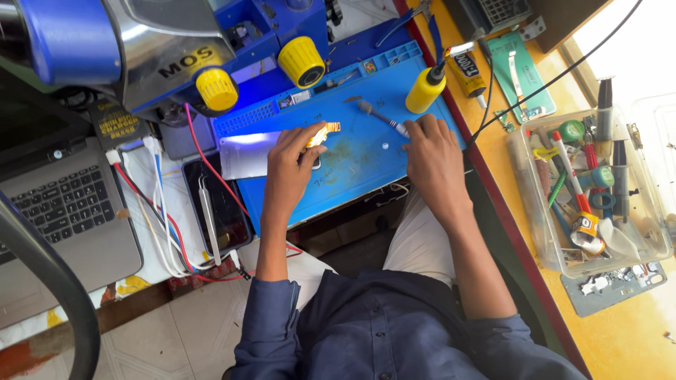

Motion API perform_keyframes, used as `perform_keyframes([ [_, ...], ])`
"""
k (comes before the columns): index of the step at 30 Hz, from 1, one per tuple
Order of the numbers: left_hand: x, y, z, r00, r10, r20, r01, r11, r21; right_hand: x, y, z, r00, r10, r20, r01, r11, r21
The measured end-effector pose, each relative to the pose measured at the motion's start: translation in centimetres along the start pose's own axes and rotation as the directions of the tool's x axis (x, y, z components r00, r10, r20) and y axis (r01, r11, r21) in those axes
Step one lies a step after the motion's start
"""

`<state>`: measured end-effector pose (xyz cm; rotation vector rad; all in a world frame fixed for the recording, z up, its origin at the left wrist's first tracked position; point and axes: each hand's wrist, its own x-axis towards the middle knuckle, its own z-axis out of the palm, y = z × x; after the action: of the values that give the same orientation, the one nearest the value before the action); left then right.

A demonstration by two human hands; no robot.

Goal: The person cleans a flexible ribbon cable and a small metal component using a toothbrush and liquid from a yellow bottle. They then use a soldering iron and tweezers to work on the ribbon cable attached to a smartphone screen.

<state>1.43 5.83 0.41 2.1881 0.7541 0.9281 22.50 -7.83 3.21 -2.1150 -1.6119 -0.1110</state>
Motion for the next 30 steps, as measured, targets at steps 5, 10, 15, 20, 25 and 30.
perform_keyframes([
  [5,0.0,0.1,0.0,1.000,-0.026,0.002,0.026,1.000,-0.008,-1.3,0.7,0.4,1.000,-0.007,-0.021,0.008,0.998,0.057],
  [10,0.0,0.2,-0.2,0.999,-0.039,-0.001,0.039,0.999,0.008,-3.9,1.2,-1.5,0.989,0.137,-0.054,-0.132,0.987,0.086],
  [15,0.1,0.2,-0.3,0.999,-0.053,0.003,0.053,0.998,-0.029,-10.3,2.8,-7.6,0.849,0.318,-0.422,-0.388,0.917,-0.089],
  [20,0.0,0.1,-0.2,1.000,-0.023,0.005,0.023,0.999,-0.030,-12.5,6.3,-11.5,0.761,0.307,-0.572,-0.569,0.739,-0.360],
  [25,0.0,0.2,-0.1,0.997,-0.080,0.005,0.080,0.997,0.009,-9.7,4.7,-8.7,0.799,0.432,-0.417,-0.384,0.902,0.198],
  [30,-0.1,0.2,-0.3,0.994,-0.104,0.009,0.105,0.994,-0.017,-0.1,3.2,-0.8,0.920,0.336,-0.200,-0.195,0.838,0.509],
])
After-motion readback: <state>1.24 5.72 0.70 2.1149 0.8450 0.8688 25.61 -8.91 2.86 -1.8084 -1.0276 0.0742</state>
